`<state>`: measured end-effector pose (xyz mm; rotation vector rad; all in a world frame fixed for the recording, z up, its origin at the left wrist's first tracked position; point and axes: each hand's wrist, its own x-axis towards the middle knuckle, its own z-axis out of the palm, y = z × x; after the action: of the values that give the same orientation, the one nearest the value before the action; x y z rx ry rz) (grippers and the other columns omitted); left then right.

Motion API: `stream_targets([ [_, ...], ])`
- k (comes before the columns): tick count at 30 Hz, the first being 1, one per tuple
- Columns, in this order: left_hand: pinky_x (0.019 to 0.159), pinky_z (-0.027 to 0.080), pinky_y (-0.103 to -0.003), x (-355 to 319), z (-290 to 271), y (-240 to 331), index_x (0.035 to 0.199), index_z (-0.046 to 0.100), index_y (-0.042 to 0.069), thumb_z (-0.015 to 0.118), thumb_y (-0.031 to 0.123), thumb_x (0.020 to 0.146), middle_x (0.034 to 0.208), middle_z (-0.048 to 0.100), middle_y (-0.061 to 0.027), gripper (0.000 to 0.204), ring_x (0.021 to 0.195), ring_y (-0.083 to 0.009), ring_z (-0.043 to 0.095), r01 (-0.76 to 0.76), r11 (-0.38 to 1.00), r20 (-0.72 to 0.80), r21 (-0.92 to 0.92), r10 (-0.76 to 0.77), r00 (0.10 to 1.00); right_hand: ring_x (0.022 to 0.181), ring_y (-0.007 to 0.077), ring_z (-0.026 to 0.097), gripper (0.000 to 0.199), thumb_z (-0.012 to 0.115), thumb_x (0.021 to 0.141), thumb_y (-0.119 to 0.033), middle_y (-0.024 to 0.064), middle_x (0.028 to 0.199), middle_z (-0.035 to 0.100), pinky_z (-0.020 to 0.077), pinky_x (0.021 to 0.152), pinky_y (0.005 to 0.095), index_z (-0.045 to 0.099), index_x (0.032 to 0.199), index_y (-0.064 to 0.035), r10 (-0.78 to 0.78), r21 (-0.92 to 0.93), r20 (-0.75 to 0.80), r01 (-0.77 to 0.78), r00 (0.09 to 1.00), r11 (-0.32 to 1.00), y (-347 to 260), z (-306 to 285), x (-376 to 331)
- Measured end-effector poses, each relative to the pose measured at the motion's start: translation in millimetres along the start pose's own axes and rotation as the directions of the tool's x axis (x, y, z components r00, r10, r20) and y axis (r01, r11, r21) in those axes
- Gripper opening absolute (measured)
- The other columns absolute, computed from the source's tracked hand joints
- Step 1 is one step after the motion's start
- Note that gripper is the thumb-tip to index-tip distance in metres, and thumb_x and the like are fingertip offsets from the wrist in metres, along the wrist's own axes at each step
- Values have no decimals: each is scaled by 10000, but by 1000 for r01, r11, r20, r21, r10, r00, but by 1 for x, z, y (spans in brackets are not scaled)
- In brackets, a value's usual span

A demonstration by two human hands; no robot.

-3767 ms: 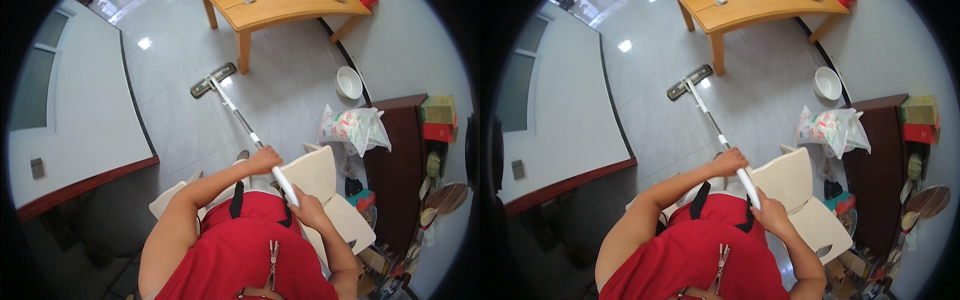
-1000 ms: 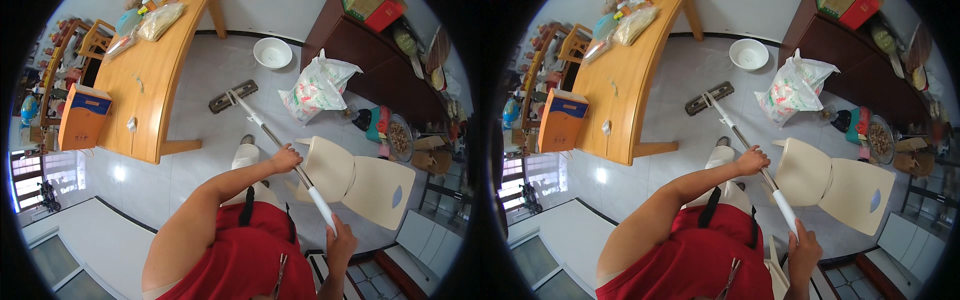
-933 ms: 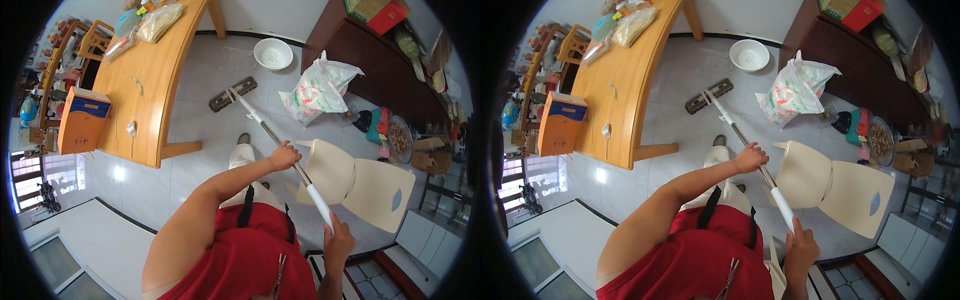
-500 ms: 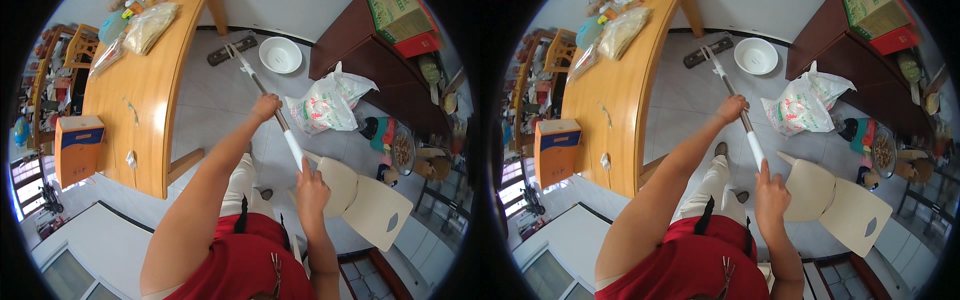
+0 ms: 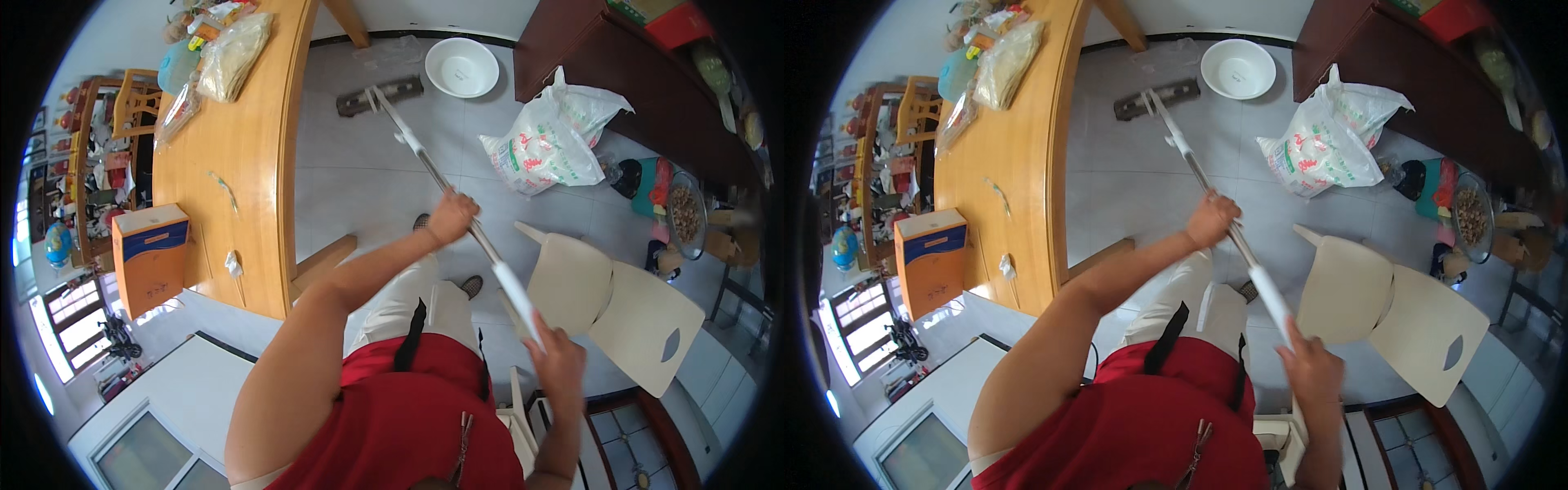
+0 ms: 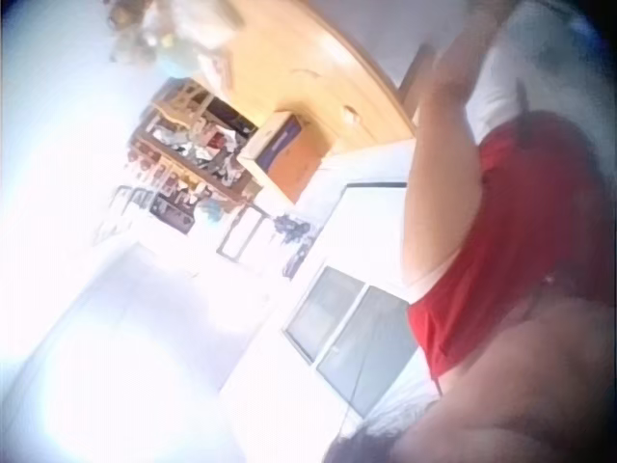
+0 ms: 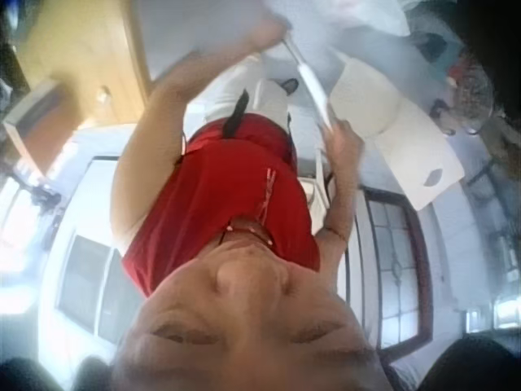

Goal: The person mops the tiled floor of a cluttered living area and a bathroom using a flat mop. They move around furniture and items, including a scooter, and dip the mop into a bucket of water in the bathroom to clean the floor.

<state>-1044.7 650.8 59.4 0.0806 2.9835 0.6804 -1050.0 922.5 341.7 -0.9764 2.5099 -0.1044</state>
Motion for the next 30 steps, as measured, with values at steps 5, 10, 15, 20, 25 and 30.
stream_targets([
  [5,996,419,-466,-14,-19,115,866,620,111,687,63,677,796,613,-59,206,890,-264,604,-90,907,106,-411,145,984,644,249,576,625,807,688,-224,40,722,540,440,589,391,606,1279,-243,205,-18,258,-207,944,978,48,-94,-73],
  [10,1056,373,-483,-12,-33,106,894,635,135,682,41,662,797,614,-27,254,886,-245,601,-134,934,-13,-330,137,991,606,234,550,557,801,672,-132,53,712,528,393,567,378,649,1204,-197,132,-120,123,-117,984,986,34,-101,-51],
  [15,1023,380,-481,2,-24,-3,931,648,137,712,63,661,864,639,-22,287,939,-231,606,-33,983,-157,-180,4,988,509,196,534,579,774,699,-174,32,703,477,398,457,357,623,1253,-250,-99,-186,-6,96,995,978,2,-62,43],
  [20,967,412,-476,-6,-16,-156,1060,602,75,721,28,686,1025,610,-141,395,1036,-345,561,278,951,-350,-133,-308,885,444,176,533,426,662,796,-117,29,663,475,438,402,320,639,1217,-180,-395,-220,-104,367,913,904,-42,12,193],
  [25,1001,399,-462,-12,-65,-240,1306,444,-6,722,9,736,1199,543,-201,634,1175,-406,492,455,872,-562,-181,-471,679,530,194,633,312,639,770,-83,78,642,603,505,454,307,640,1073,-12,-607,-209,-244,571,756,794,-143,43,343],
  [30,991,400,-447,-46,-55,-245,1339,410,-16,702,57,797,1274,515,-212,620,1198,-403,476,570,726,-382,-385,-688,618,579,194,667,259,664,740,-78,60,643,655,522,487,305,646,979,19,-685,-238,-219,642,695,728,-211,66,432],
])
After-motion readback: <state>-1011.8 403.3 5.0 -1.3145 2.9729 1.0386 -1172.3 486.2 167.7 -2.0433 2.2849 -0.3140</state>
